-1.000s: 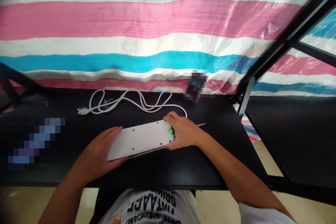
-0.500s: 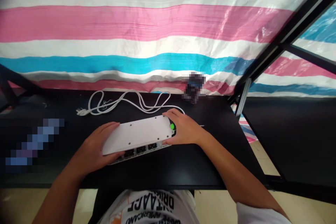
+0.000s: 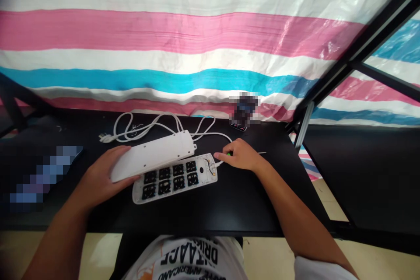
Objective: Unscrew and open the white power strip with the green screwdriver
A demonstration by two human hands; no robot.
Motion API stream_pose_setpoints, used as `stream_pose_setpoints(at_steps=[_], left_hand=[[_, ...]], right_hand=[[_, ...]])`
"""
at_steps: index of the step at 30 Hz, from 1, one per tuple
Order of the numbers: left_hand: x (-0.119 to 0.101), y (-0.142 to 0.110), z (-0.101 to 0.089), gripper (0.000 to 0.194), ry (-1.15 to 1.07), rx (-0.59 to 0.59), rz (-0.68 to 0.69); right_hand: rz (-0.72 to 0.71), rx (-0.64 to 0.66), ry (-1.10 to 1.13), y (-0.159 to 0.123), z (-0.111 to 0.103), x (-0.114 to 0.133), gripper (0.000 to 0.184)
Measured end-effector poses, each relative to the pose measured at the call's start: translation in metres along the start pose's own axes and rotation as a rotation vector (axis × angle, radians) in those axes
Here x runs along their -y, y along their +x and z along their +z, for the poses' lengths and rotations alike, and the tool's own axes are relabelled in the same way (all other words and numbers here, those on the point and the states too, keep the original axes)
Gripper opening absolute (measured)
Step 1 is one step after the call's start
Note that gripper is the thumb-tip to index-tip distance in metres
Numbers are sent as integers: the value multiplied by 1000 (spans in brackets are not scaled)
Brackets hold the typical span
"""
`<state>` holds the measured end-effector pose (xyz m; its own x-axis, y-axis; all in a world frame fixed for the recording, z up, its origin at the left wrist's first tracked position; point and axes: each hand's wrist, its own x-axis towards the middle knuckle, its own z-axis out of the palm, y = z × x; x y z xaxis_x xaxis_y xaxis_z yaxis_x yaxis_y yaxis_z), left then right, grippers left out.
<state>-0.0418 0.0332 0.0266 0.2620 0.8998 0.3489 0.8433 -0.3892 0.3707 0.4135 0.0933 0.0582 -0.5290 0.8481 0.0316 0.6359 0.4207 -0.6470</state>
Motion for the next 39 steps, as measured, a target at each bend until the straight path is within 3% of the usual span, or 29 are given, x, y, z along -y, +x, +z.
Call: stream_pose_setpoints(at_steps=[3,5,12,20,27,33,39], left_hand=[[11,-3,0,73,-17,-15,-65],[16,-5,1,72,-25,-30,-93],[20,-7,5,75,-34,-26,-134],[19,-13,5,72,-61,-73,-181],[19,-25,4,73,-72,-98,-200],[17,-41,-2,65,-4,-122,-205],[15,-41,0,70,-27,-114,-266]], right_hand=[[45,131,151,-4,8,-5,51],[63,118,196,-11,17,-9,49],[93,-348,336,-38,43,-19,44],[146,-564,512,-26,54,-18,66],[154,-898,337,-29,45,-29,60],[155,-882,115,-28,42,-43,53],[164,-834,33,-23,50,-45,53]])
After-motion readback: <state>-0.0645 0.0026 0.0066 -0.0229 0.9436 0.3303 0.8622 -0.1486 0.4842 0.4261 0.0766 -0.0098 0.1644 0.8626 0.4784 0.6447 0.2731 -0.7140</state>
